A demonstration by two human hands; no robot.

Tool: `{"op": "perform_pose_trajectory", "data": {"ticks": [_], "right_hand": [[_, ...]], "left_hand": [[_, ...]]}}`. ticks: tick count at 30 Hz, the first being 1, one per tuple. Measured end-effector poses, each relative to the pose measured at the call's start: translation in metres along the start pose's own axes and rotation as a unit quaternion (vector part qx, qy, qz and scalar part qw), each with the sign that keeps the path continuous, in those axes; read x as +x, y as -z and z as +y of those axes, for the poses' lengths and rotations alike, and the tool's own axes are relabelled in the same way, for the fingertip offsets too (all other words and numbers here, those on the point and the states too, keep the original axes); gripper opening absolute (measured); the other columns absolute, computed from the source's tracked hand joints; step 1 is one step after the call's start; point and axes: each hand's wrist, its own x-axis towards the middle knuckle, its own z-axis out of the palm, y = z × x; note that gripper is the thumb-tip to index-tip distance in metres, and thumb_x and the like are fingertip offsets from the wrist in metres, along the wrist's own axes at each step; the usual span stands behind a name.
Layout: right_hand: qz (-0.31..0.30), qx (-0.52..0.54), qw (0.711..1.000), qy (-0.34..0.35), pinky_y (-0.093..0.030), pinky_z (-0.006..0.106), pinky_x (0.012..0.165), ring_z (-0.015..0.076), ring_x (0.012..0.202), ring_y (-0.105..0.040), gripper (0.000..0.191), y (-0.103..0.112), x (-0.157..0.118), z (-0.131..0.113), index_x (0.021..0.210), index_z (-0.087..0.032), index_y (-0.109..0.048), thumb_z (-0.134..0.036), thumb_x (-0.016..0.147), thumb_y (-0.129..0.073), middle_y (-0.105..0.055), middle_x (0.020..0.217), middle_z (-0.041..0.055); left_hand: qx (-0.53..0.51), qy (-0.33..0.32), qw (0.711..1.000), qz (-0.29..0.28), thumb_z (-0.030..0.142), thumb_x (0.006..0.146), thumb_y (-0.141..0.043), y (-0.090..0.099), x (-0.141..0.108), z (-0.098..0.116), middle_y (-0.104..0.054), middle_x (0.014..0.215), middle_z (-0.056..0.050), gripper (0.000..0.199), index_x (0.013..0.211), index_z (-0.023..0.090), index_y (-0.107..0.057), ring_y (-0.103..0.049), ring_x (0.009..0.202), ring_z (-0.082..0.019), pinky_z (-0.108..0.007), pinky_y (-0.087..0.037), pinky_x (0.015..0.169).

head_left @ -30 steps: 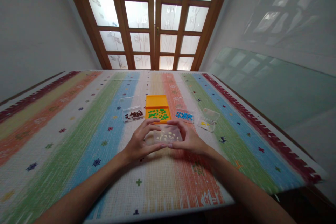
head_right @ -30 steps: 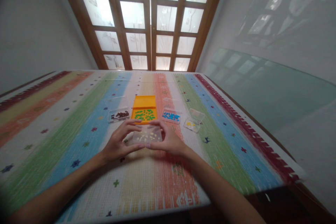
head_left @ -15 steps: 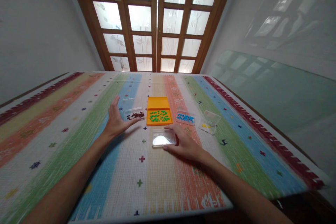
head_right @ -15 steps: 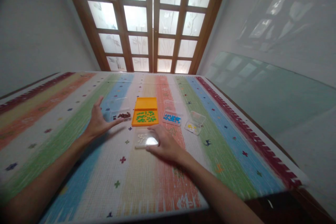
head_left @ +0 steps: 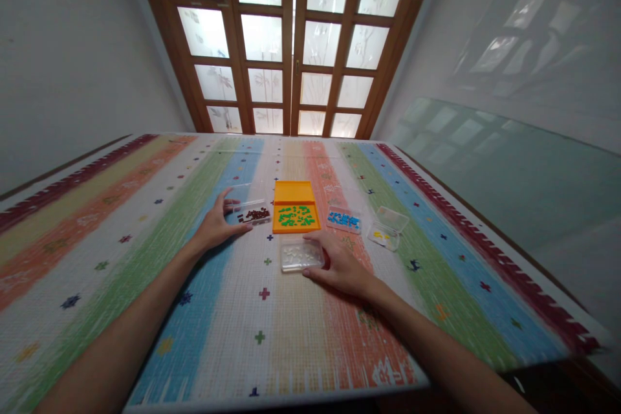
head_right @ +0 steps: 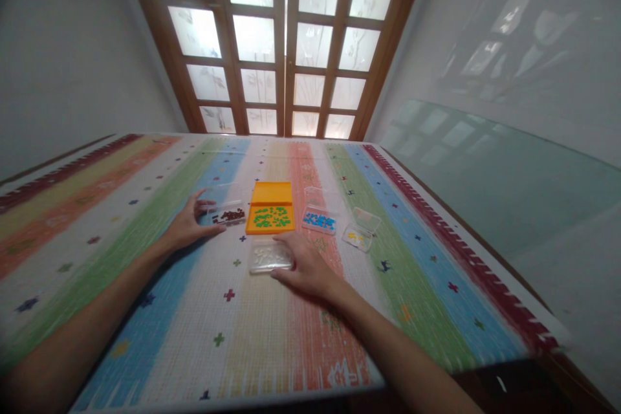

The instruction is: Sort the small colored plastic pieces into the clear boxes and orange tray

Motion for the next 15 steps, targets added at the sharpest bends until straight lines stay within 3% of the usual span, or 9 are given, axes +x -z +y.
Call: {"op": "perform_pose_trajectory", "data": {"ticks": [7,11,15], "right_hand": [[-0.007,0.001,1.0,0.01,-0.047,0.05,0.104,0.0291,0.119,-0.062,0.058,-0.002,0.0,0.003,0.131,-0.022,-0.058,-0.026,0.078,-0.081,-0.064,0.129,0.0128],[-0.006,0.011,1.0,0.018,-0.048,0.049,0.103,0.0286,0.12,-0.061,0.059,-0.005,0.003,0.004,0.13,-0.023,-0.059,-0.026,0.076,-0.082,-0.064,0.129,0.0118],[-0.008,0.013,1.0,0.017,-0.048,0.05,0.104,0.0292,0.12,-0.061,0.06,-0.005,0.003,0.003,0.132,-0.024,-0.059,-0.028,0.076,-0.083,-0.064,0.129,0.0119]], "left_hand": [[-0.036,-0.034,0.997,0.055,0.042,0.058,-0.095,0.003,0.0,0.008,-0.068,0.121,-0.012,0.092,0.137,0.024,-0.051,-0.071,0.107,-0.029,-0.056,-0.057,0.1],[-0.074,-0.075,0.991,0.084,0.042,0.06,-0.095,-0.002,-0.004,0.026,-0.067,0.126,-0.013,0.094,0.14,0.024,-0.049,-0.072,0.109,-0.028,-0.052,-0.058,0.102],[-0.093,-0.138,0.983,0.07,0.041,0.064,-0.094,-0.013,-0.013,0.049,-0.066,0.129,-0.012,0.092,0.142,0.025,-0.048,-0.072,0.108,-0.026,-0.048,-0.058,0.104]]}}
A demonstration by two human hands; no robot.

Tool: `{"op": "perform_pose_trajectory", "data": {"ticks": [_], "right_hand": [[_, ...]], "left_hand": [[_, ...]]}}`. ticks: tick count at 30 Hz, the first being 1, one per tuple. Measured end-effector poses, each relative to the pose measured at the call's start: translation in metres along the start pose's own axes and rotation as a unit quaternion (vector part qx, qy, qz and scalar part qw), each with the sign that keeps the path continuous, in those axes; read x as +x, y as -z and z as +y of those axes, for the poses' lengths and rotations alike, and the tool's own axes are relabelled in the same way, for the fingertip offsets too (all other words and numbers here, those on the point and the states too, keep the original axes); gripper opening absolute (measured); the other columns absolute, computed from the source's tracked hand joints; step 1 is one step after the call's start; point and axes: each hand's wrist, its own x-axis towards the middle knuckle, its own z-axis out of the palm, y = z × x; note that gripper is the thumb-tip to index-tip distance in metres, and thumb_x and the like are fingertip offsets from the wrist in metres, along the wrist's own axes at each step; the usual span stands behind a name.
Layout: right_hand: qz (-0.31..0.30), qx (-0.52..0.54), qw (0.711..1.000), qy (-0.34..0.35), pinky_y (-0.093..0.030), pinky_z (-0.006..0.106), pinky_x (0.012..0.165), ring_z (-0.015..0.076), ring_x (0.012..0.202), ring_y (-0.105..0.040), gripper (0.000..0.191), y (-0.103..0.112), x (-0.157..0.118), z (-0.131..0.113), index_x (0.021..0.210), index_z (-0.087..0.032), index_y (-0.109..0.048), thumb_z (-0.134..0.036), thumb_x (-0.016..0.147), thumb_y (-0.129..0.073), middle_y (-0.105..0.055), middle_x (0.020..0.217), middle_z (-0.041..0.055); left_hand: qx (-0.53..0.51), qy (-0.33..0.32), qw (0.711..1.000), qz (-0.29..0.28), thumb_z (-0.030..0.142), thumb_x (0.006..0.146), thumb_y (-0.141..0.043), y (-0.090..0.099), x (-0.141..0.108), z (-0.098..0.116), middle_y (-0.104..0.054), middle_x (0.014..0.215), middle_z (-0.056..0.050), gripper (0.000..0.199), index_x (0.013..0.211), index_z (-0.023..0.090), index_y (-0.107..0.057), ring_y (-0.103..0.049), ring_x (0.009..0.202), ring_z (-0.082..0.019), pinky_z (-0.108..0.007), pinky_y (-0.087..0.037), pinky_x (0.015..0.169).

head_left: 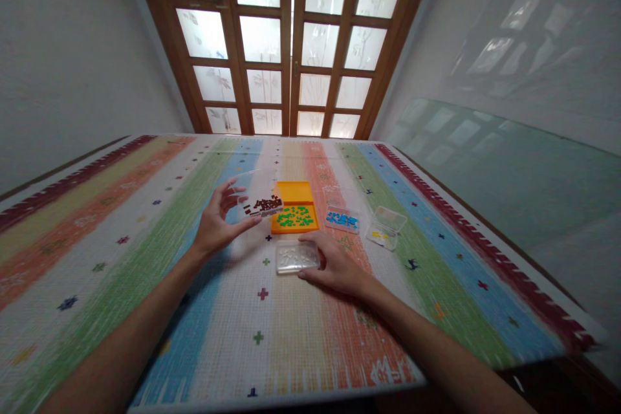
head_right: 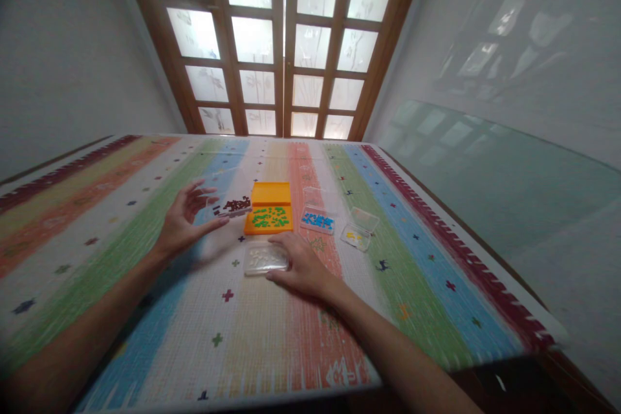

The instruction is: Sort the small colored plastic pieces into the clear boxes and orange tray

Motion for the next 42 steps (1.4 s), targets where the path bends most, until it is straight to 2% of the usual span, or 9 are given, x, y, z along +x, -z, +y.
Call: {"op": "perform_pose_trajectory", "data": {"ticks": [3,6,10,14,19,24,29,35,42], "right_hand": [[0.014,-0.004,1.0,0.017,-0.046,0.052,0.106,0.0308,0.121,-0.06,0.071,0.003,-0.001,0.001,0.135,-0.025,-0.056,-0.037,0.073,-0.088,-0.063,0.131,0.0123],[0.079,0.01,0.996,0.029,-0.042,0.054,0.112,0.0322,0.128,-0.056,0.086,0.006,-0.001,0.003,0.142,-0.027,-0.05,-0.045,0.068,-0.092,-0.059,0.136,0.0126],[0.168,0.088,0.981,0.035,-0.043,0.054,0.113,0.0315,0.133,-0.053,0.115,0.007,0.002,0.001,0.157,-0.033,-0.027,-0.052,0.065,-0.093,-0.052,0.145,0.0136],[0.152,0.184,0.97,0.034,-0.048,0.05,0.11,0.0291,0.133,-0.053,0.12,0.006,0.003,-0.006,0.161,-0.039,-0.017,-0.051,0.068,-0.092,-0.049,0.148,0.012],[0.096,0.24,0.966,0.009,-0.053,0.049,0.105,0.0276,0.128,-0.057,0.098,0.005,-0.001,-0.01,0.155,-0.042,-0.033,-0.045,0.074,-0.089,-0.053,0.146,0.0085],[0.125,0.219,0.967,0.043,-0.048,0.052,0.112,0.0281,0.136,-0.052,0.067,0.006,-0.001,-0.01,0.134,-0.037,-0.056,-0.043,0.076,-0.088,-0.048,0.15,0.007],[0.137,0.14,0.979,0.065,-0.046,0.054,0.113,0.0276,0.134,-0.054,0.045,0.011,0.0,-0.011,0.12,-0.035,-0.068,-0.044,0.079,-0.086,-0.056,0.139,0.0067],[0.142,0.055,0.983,0.107,-0.044,0.059,0.114,0.029,0.134,-0.054,0.043,0.012,0.0,-0.009,0.125,-0.039,-0.07,-0.038,0.083,-0.083,-0.058,0.14,0.0061],[0.125,0.033,0.983,0.133,-0.053,0.056,0.107,0.0295,0.133,-0.054,0.039,0.012,-0.001,-0.005,0.129,-0.042,-0.071,-0.029,0.092,-0.073,-0.053,0.144,0.0069]], "left_hand": [[-0.005,-0.04,0.999,-0.026,0.037,0.067,-0.093,-0.01,-0.007,0.014,-0.066,0.131,-0.013,0.092,0.145,0.025,-0.047,-0.073,0.108,-0.025,-0.046,-0.06,0.102],[-0.003,-0.079,0.996,-0.051,0.034,0.07,-0.092,-0.018,-0.016,0.024,-0.067,0.131,-0.014,0.091,0.148,0.025,-0.046,-0.073,0.107,-0.025,-0.046,-0.062,0.1],[-0.014,-0.117,0.99,-0.077,0.034,0.073,-0.09,-0.03,-0.028,0.031,-0.068,0.132,-0.015,0.089,0.15,0.024,-0.046,-0.073,0.109,-0.026,-0.044,-0.062,0.1],[0.004,-0.132,0.986,-0.104,0.033,0.073,-0.09,-0.042,-0.04,0.036,-0.069,0.131,-0.015,0.086,0.148,0.022,-0.049,-0.073,0.108,-0.026,-0.043,-0.062,0.099],[0.03,-0.144,0.982,-0.114,0.035,0.074,-0.089,-0.049,-0.049,0.04,-0.072,0.123,-0.013,0.078,0.142,0.021,-0.053,-0.075,0.101,-0.025,-0.041,-0.064,0.093],[0.029,-0.132,0.985,-0.102,0.034,0.077,-0.086,-0.049,-0.051,0.04,-0.073,0.122,-0.013,0.064,0.133,0.02,-0.058,-0.074,0.106,-0.025,-0.043,-0.063,0.096],[0.031,-0.166,0.981,-0.095,0.031,0.081,-0.085,-0.048,-0.049,0.04,-0.073,0.124,-0.015,0.047,0.122,0.02,-0.063,-0.071,0.117,-0.028,-0.049,-0.059,0.103],[0.019,-0.18,0.98,-0.077,0.03,0.081,-0.085,-0.048,-0.048,0.042,-0.075,0.123,-0.016,0.037,0.11,0.02,-0.064,-0.074,0.113,-0.028,-0.049,-0.062,0.098],[0.029,-0.186,0.98,-0.063,0.032,0.079,-0.087,-0.047,-0.047,0.043,-0.077,0.118,-0.014,0.034,0.104,0.02,-0.067,-0.077,0.107,-0.028,-0.046,-0.065,0.093]]}}
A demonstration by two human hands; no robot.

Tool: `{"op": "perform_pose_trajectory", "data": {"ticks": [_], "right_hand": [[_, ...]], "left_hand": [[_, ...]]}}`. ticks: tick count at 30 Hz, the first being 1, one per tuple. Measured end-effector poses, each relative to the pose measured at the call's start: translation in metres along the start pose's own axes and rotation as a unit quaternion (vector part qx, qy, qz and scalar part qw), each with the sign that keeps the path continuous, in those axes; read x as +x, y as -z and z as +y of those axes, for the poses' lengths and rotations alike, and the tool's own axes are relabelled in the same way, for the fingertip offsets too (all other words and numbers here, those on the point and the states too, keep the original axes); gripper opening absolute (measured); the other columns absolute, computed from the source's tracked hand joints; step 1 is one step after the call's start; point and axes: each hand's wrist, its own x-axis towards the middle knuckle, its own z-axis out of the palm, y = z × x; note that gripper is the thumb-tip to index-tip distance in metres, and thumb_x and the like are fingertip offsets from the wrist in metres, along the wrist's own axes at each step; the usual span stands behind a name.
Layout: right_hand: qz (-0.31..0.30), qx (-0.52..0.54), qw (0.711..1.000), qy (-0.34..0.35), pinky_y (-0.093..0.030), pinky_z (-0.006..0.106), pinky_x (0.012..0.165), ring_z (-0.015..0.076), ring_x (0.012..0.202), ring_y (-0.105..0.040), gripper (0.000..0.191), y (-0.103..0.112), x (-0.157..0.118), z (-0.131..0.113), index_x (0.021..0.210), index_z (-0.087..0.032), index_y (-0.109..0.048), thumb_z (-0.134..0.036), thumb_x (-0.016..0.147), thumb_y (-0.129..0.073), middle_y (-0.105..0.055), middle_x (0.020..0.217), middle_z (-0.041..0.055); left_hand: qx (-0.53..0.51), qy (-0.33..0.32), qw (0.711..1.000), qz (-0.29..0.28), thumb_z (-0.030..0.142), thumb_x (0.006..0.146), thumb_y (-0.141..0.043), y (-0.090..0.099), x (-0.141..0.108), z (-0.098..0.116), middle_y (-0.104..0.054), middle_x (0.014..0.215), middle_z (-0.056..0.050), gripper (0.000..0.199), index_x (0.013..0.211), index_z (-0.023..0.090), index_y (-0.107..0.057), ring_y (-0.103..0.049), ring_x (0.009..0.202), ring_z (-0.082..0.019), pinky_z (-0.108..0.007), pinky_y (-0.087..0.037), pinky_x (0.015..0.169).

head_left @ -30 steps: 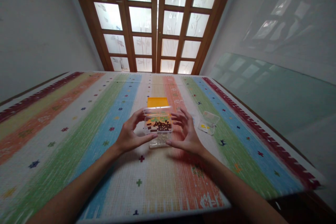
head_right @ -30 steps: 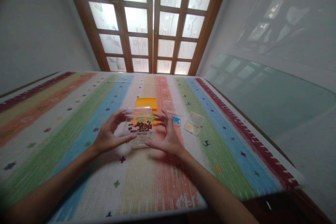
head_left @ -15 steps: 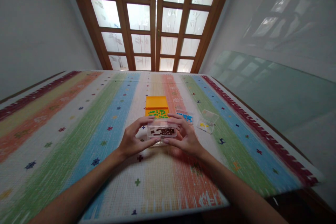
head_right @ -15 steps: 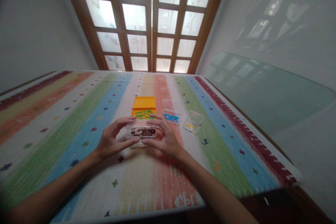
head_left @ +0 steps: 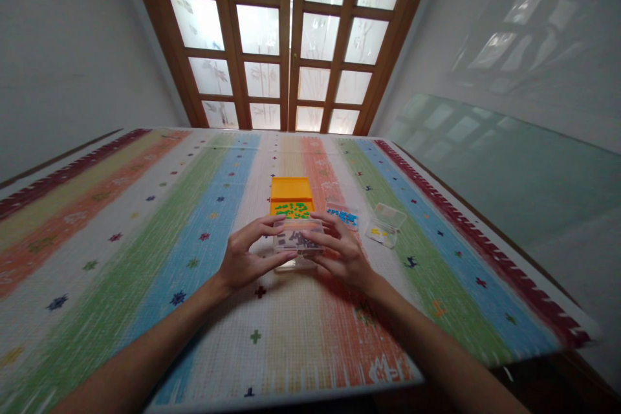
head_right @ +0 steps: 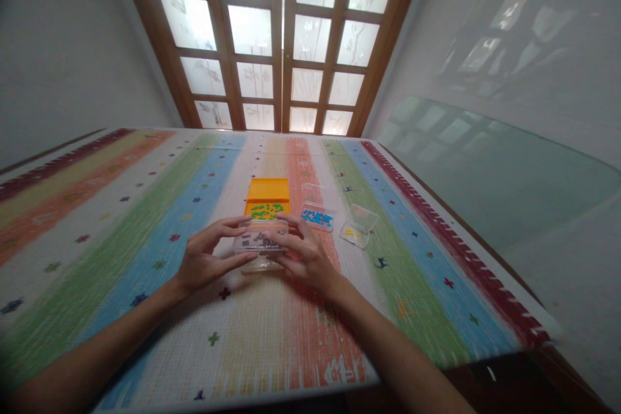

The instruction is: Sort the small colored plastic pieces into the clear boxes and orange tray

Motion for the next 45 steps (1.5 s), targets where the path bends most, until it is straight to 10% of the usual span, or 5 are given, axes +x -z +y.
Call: {"op": "perform_pose_trajectory", "data": {"ticks": [17,26,36,45], "right_hand": [[0.008,-0.104,0.987,0.123,-0.06,0.049,0.096,0.0263,0.121,-0.061,0.047,-0.001,-0.004,0.009,0.137,-0.034,-0.064,-0.018,0.094,-0.069,-0.055,0.132,0.0105],[-0.058,-0.105,0.989,0.084,-0.054,0.052,0.107,0.0286,0.132,-0.054,0.048,0.001,-0.004,0.009,0.14,-0.03,-0.06,-0.028,0.093,-0.072,-0.05,0.141,0.0132],[-0.166,-0.124,0.978,0.005,-0.048,0.051,0.112,0.0282,0.133,-0.054,0.056,0.017,-0.001,0.01,0.143,-0.026,-0.055,-0.041,0.092,-0.074,-0.051,0.143,0.0142],[0.044,-0.399,0.916,0.012,-0.046,0.057,0.105,0.0347,0.125,-0.053,0.052,0.065,0.01,0.032,0.145,-0.023,-0.051,-0.039,0.096,-0.062,-0.057,0.137,0.0174]], "left_hand": [[0.011,-0.004,0.999,-0.033,0.033,0.079,-0.087,0.001,-0.002,-0.001,-0.077,0.114,-0.014,0.029,0.09,0.019,-0.064,-0.077,0.101,-0.026,-0.042,-0.065,0.088],[0.012,0.016,0.99,-0.137,0.034,0.079,-0.084,0.008,0.002,-0.012,-0.069,0.126,-0.014,0.065,0.135,0.02,-0.056,-0.069,0.114,-0.027,-0.044,-0.059,0.097],[0.011,0.078,0.973,-0.218,0.032,0.081,-0.081,0.006,-0.006,-0.015,-0.063,0.129,-0.012,0.065,0.138,0.024,-0.05,-0.064,0.119,-0.029,-0.049,-0.055,0.101],[-0.022,0.121,0.962,-0.242,0.035,0.081,-0.081,0.006,-0.005,-0.012,-0.062,0.135,-0.014,0.068,0.141,0.025,-0.051,-0.063,0.121,-0.032,-0.054,-0.052,0.105]]}}
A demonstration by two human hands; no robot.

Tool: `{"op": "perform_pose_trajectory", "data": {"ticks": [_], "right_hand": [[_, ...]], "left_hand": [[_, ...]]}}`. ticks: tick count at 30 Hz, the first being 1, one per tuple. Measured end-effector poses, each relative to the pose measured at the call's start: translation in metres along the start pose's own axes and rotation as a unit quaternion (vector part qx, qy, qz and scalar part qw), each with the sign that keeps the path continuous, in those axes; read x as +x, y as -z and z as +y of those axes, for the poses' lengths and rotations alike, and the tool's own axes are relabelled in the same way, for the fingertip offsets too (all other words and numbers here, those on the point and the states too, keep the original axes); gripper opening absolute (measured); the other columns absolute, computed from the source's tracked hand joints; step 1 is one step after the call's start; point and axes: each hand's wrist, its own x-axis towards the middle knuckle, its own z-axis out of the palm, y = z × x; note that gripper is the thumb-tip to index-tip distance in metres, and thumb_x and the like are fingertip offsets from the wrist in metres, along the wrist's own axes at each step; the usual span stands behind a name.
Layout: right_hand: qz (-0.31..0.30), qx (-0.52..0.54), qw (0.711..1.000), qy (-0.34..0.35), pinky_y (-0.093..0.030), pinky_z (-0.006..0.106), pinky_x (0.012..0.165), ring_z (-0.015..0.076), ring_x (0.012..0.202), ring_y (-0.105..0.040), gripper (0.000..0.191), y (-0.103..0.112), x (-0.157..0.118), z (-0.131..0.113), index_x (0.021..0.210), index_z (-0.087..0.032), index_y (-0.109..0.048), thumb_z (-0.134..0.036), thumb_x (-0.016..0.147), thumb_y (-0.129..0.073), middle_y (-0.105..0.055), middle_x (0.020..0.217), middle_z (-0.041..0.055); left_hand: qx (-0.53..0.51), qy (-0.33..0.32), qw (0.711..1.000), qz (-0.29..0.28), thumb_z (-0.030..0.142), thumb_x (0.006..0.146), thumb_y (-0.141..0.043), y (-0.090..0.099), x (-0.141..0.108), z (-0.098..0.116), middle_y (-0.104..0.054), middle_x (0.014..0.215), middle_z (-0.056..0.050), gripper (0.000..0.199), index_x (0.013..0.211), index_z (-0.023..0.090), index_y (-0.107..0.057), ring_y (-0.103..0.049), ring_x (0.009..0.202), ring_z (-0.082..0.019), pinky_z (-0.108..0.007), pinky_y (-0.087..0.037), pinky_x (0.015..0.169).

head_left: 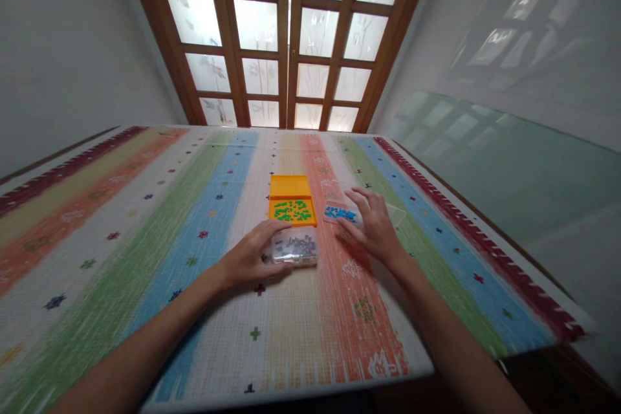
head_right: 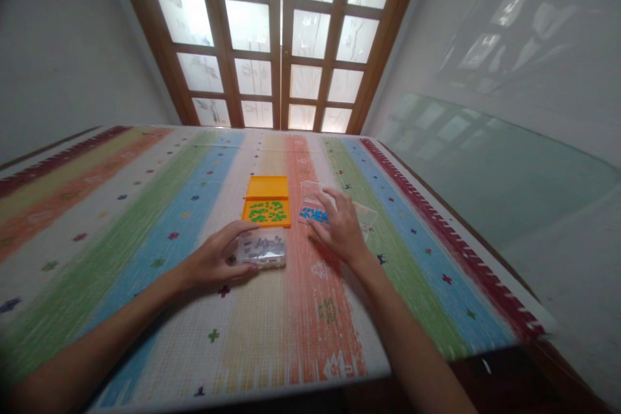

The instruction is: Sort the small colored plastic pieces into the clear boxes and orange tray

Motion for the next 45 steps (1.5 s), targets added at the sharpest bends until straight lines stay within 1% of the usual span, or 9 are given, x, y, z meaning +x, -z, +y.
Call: {"op": "perform_pose_trajectory", "data": {"ticks": [3,8,12,16,20,28,34,41,45], "right_hand": [[0.039,-0.08,0.995,-0.032,-0.043,0.058,0.106,0.0365,0.125,-0.051,0.053,-0.001,0.0,0.014,0.144,-0.017,-0.05,-0.036,0.096,-0.058,-0.056,0.135,0.0197],[0.021,-0.157,0.986,-0.051,-0.034,0.06,0.112,0.0378,0.131,-0.047,0.051,-0.012,0.009,0.029,0.141,-0.013,-0.051,-0.026,0.091,-0.055,-0.063,0.127,0.0194],[0.0,-0.152,0.986,-0.061,-0.027,0.063,0.117,0.0358,0.119,-0.056,0.046,-0.021,0.019,0.037,0.135,-0.011,-0.057,-0.02,0.09,-0.051,-0.069,0.114,0.0187],[0.002,-0.113,0.99,-0.079,-0.03,0.062,0.114,0.0329,0.106,-0.06,0.042,-0.022,0.021,0.042,0.127,-0.015,-0.064,-0.014,0.089,-0.046,-0.072,0.103,0.015],[0.006,-0.1,0.991,-0.093,-0.035,0.057,0.109,0.0319,0.098,-0.06,0.034,-0.018,0.021,0.038,0.109,-0.019,-0.073,-0.013,0.091,-0.045,-0.073,0.094,0.0139],[0.083,-0.04,0.989,-0.114,-0.042,0.045,0.1,0.0267,0.093,-0.064,0.03,-0.006,0.03,0.02,0.104,-0.019,-0.073,-0.019,0.098,-0.044,-0.071,0.091,0.01],[0.138,0.054,0.98,-0.13,-0.048,0.041,0.086,0.0244,0.084,-0.066,0.026,0.01,0.038,-0.003,0.108,-0.022,-0.072,-0.026,0.099,-0.049,-0.071,0.093,0.0078],[0.126,0.208,0.966,-0.086,-0.05,0.036,0.079,0.0205,0.081,-0.064,0.022,0.019,0.039,-0.057,0.11,-0.026,-0.073,-0.026,0.099,-0.054,-0.066,0.084,0.0022],[0.123,0.247,0.959,-0.069,-0.051,0.036,0.079,0.0201,0.083,-0.065,0.021,0.017,0.035,-0.077,0.109,-0.028,-0.074,-0.023,0.1,-0.055,-0.067,0.087,0.0026]], "left_hand": [[-0.012,0.006,1.0,-0.005,0.036,0.081,-0.08,0.0,0.0,0.002,-0.062,0.135,-0.015,0.068,0.142,0.026,-0.051,-0.064,0.119,-0.032,-0.053,-0.053,0.104],[-0.004,-0.022,1.0,0.004,0.034,0.081,-0.079,0.001,0.0,0.001,-0.063,0.137,-0.014,0.067,0.142,0.026,-0.052,-0.064,0.122,-0.033,-0.054,-0.054,0.106],[0.011,-0.043,0.999,0.02,0.031,0.079,-0.081,0.001,-0.001,-0.001,-0.064,0.134,-0.014,0.071,0.143,0.028,-0.051,-0.067,0.117,-0.033,-0.054,-0.058,0.101],[0.013,-0.053,0.998,0.027,0.031,0.077,-0.083,0.0,-0.001,-0.001,-0.065,0.132,-0.014,0.074,0.143,0.029,-0.052,-0.068,0.115,-0.033,-0.053,-0.06,0.099],[0.016,-0.051,0.998,0.023,0.031,0.078,-0.083,0.0,-0.002,-0.001,-0.064,0.133,-0.014,0.075,0.145,0.028,-0.05,-0.068,0.116,-0.033,-0.053,-0.059,0.1],[0.017,-0.045,0.999,0.008,0.029,0.08,-0.081,0.0,-0.002,-0.004,-0.062,0.137,-0.015,0.074,0.146,0.029,-0.046,-0.065,0.122,-0.034,-0.054,-0.059,0.1],[0.009,-0.049,0.998,0.048,0.033,0.077,-0.084,0.001,-0.001,-0.004,-0.061,0.138,-0.015,0.081,0.148,0.03,-0.045,-0.064,0.122,-0.034,-0.057,-0.056,0.102],[-0.004,-0.056,0.991,0.118,0.041,0.075,-0.088,0.0,0.003,0.005,-0.057,0.143,-0.016,0.095,0.154,0.028,-0.037,-0.061,0.127,-0.033,-0.054,-0.052,0.108],[-0.015,-0.074,0.988,0.133,0.043,0.071,-0.091,-0.002,0.004,0.015,-0.059,0.141,-0.015,0.101,0.155,0.03,-0.036,-0.061,0.126,-0.033,-0.052,-0.052,0.107]]}}
